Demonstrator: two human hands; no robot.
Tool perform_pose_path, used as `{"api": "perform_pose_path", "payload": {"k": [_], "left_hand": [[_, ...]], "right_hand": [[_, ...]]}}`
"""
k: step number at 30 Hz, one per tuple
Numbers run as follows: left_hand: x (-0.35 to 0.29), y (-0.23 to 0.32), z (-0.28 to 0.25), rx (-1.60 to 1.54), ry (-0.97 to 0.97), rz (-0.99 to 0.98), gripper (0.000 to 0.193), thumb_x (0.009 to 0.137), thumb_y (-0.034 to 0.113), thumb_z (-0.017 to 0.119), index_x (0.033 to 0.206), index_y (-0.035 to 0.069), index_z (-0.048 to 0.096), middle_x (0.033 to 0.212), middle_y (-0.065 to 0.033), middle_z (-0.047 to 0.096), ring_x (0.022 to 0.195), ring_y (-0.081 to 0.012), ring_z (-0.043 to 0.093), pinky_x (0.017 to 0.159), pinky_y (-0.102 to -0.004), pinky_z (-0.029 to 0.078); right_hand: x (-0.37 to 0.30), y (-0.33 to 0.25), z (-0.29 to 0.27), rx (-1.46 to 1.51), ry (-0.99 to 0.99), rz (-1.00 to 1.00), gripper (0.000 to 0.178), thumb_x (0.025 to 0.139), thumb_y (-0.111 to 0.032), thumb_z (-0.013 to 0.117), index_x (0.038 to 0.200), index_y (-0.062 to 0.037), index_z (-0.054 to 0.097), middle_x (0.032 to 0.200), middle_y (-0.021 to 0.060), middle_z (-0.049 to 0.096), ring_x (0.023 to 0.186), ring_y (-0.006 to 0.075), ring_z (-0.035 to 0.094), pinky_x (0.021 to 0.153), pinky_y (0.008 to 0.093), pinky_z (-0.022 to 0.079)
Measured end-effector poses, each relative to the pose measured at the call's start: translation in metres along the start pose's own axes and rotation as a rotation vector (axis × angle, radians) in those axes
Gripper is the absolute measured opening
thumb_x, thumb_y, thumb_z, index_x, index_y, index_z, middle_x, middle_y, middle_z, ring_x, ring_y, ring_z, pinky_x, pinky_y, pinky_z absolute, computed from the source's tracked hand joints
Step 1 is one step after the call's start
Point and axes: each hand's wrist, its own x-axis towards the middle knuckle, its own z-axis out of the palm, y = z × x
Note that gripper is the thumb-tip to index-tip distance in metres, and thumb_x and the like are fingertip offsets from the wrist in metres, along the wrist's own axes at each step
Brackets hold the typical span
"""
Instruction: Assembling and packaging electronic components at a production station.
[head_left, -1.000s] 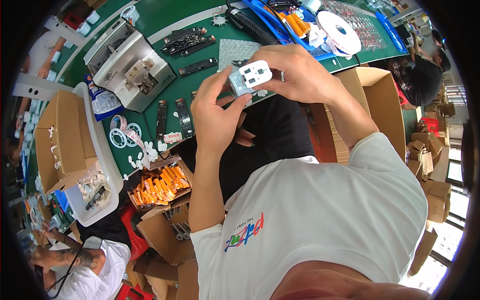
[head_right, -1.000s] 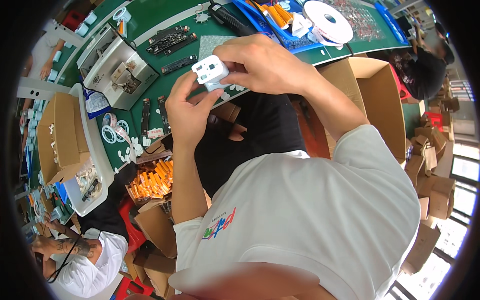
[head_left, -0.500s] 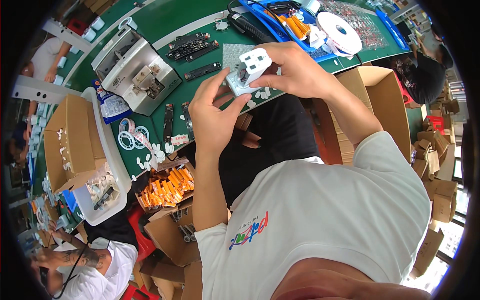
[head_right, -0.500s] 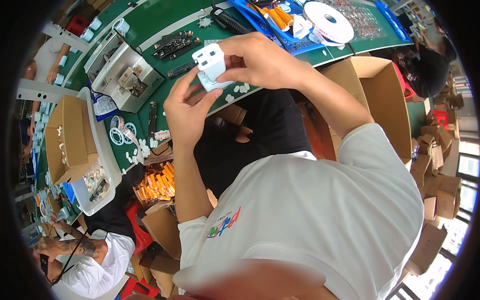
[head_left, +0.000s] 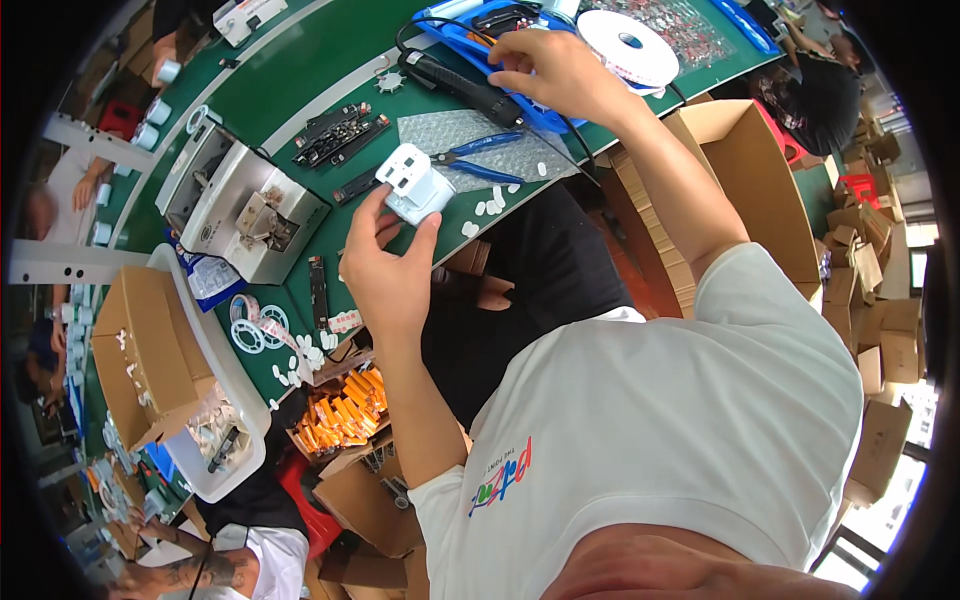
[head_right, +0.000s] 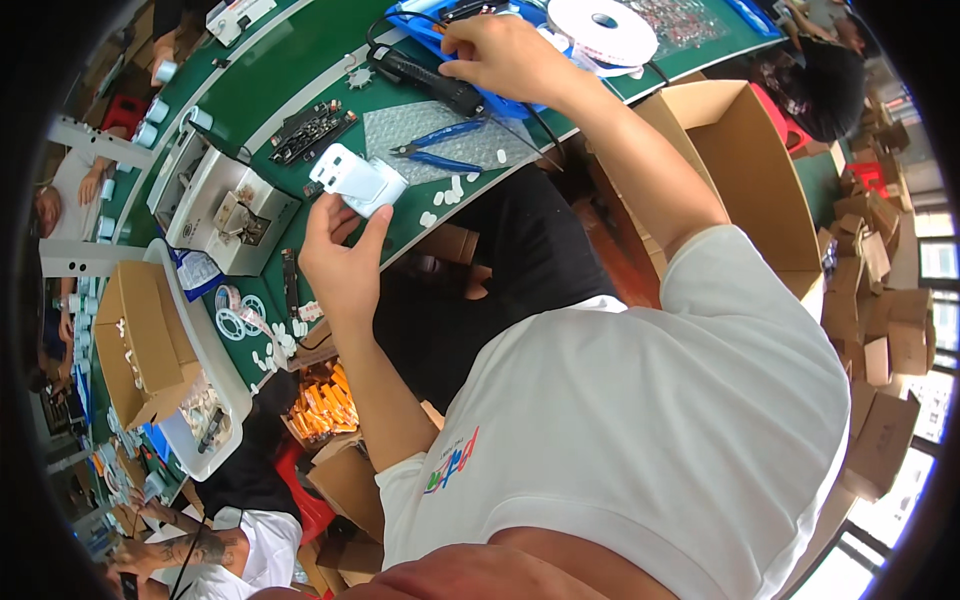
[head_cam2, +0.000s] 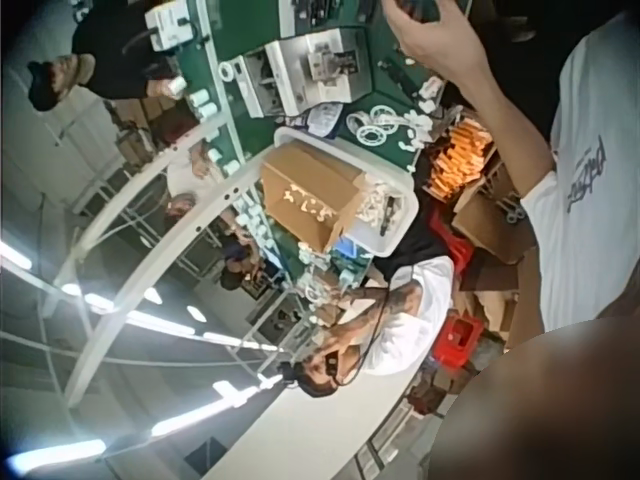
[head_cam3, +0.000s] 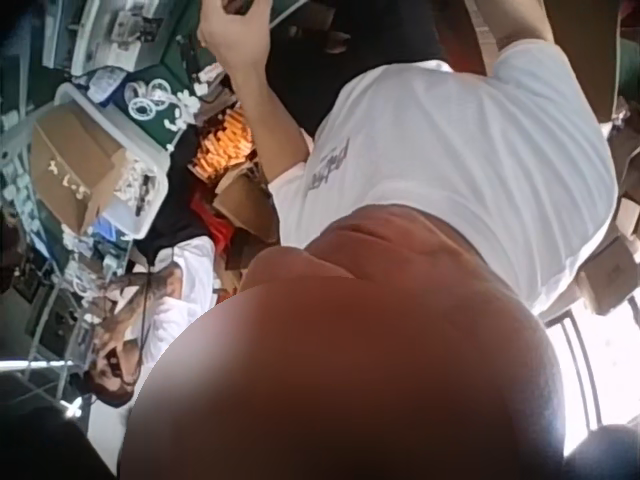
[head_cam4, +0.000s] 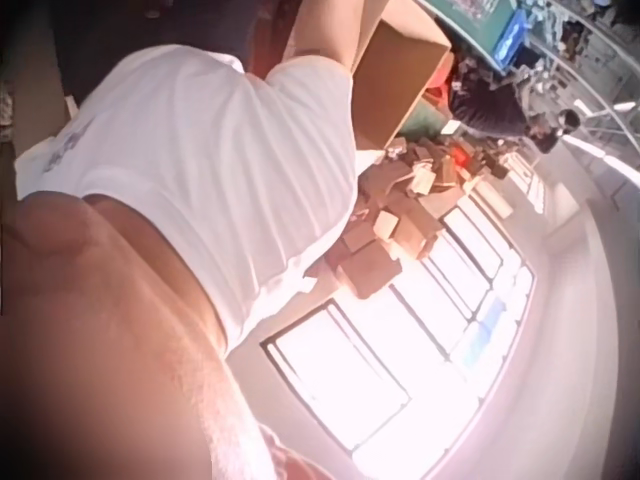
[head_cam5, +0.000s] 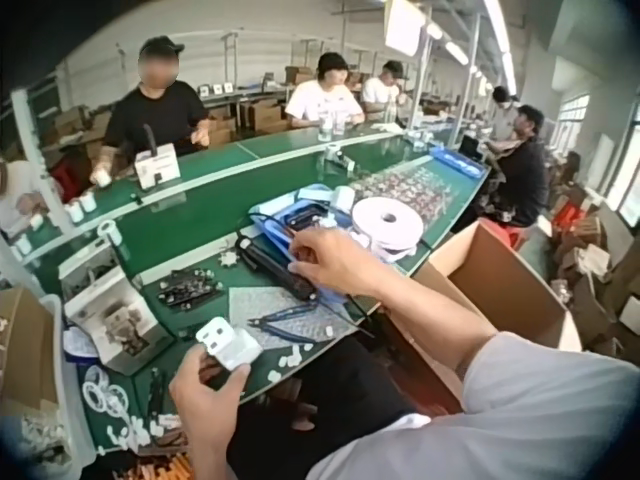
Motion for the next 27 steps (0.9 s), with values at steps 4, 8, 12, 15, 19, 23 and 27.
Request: {"api": "perform_pose_path", "payload": {"k": [4,8,12,15,19,23,27], "left_hand": [[0.001,0.002,0.009,0.033,-0.026,-0.002,0.054,0.082,0.009,0.087,0.132,0.000,0.068,0.117,-0.0168,0.074,0.096,-0.0289,0.070,0.087,-0.0399,0.058],[-0.002,0.000,0.013,0.103,-0.018,0.002,0.053,0.082,0.010,0.087,0.131,0.001,0.068,0.120,-0.0158,0.072,0.101,-0.0308,0.068,0.092,-0.0414,0.057],[-0.002,-0.002,0.020,0.177,0.019,0.068,0.052,0.082,0.011,0.086,0.131,0.003,0.068,0.124,-0.0142,0.070,0.109,-0.0326,0.066,0.098,-0.0431,0.054],[-0.001,-0.002,0.022,0.177,0.055,0.219,0.050,0.083,0.011,0.084,0.130,0.005,0.069,0.127,-0.0123,0.068,0.114,-0.0329,0.064,0.101,-0.0434,0.052],[0.002,-0.007,0.021,0.139,0.088,0.297,0.049,0.083,0.011,0.084,0.129,0.007,0.070,0.128,-0.0109,0.068,0.114,-0.0329,0.063,0.101,-0.0432,0.051],[0.008,-0.001,0.024,0.063,0.077,0.339,0.046,0.082,0.010,0.083,0.126,0.009,0.071,0.127,-0.0100,0.068,0.111,-0.0331,0.063,0.098,-0.0422,0.052],[0.008,-0.010,0.030,0.020,0.140,0.379,0.040,0.078,0.008,0.082,0.117,0.006,0.071,0.121,-0.0112,0.069,0.106,-0.0347,0.063,0.092,-0.0433,0.051]], "right_hand": [[0.020,0.013,0.046,-0.205,-0.006,-0.031,0.028,0.095,-0.019,0.077,0.116,-0.0016,0.074,0.095,0.0134,0.075,0.080,0.0248,0.071,0.076,0.0352,0.059],[0.033,0.010,0.072,-0.372,-0.064,-0.043,0.034,0.094,-0.023,0.077,0.117,0.0003,0.072,0.094,0.0139,0.075,0.078,0.0258,0.071,0.077,0.0355,0.060],[0.044,0.005,0.069,-0.302,-0.213,0.174,0.042,0.092,-0.027,0.074,0.123,0.0016,0.068,0.093,0.0132,0.073,0.073,0.0256,0.070,0.073,0.0343,0.061],[0.040,0.006,0.037,0.019,-0.246,0.279,0.041,0.092,-0.026,0.072,0.123,0.0008,0.066,0.091,0.0124,0.072,0.072,0.0239,0.069,0.070,0.0321,0.060],[0.020,0.014,0.005,0.892,-0.181,0.403,0.024,0.098,-0.022,0.072,0.108,-0.0009,0.066,0.091,0.0102,0.069,0.072,0.0191,0.065,0.068,0.0289,0.055],[0.003,0.015,-0.032,1.539,-0.122,0.387,0.023,0.105,-0.024,0.066,0.095,-0.0039,0.060,0.085,0.0067,0.063,0.063,0.0155,0.057,0.059,0.0286,0.050],[-0.014,0.002,-0.048,1.502,0.163,0.242,0.053,0.111,-0.053,0.055,0.133,-0.0060,0.063,0.079,0.0008,0.057,0.056,0.0088,0.050,0.052,0.0243,0.045]]}}
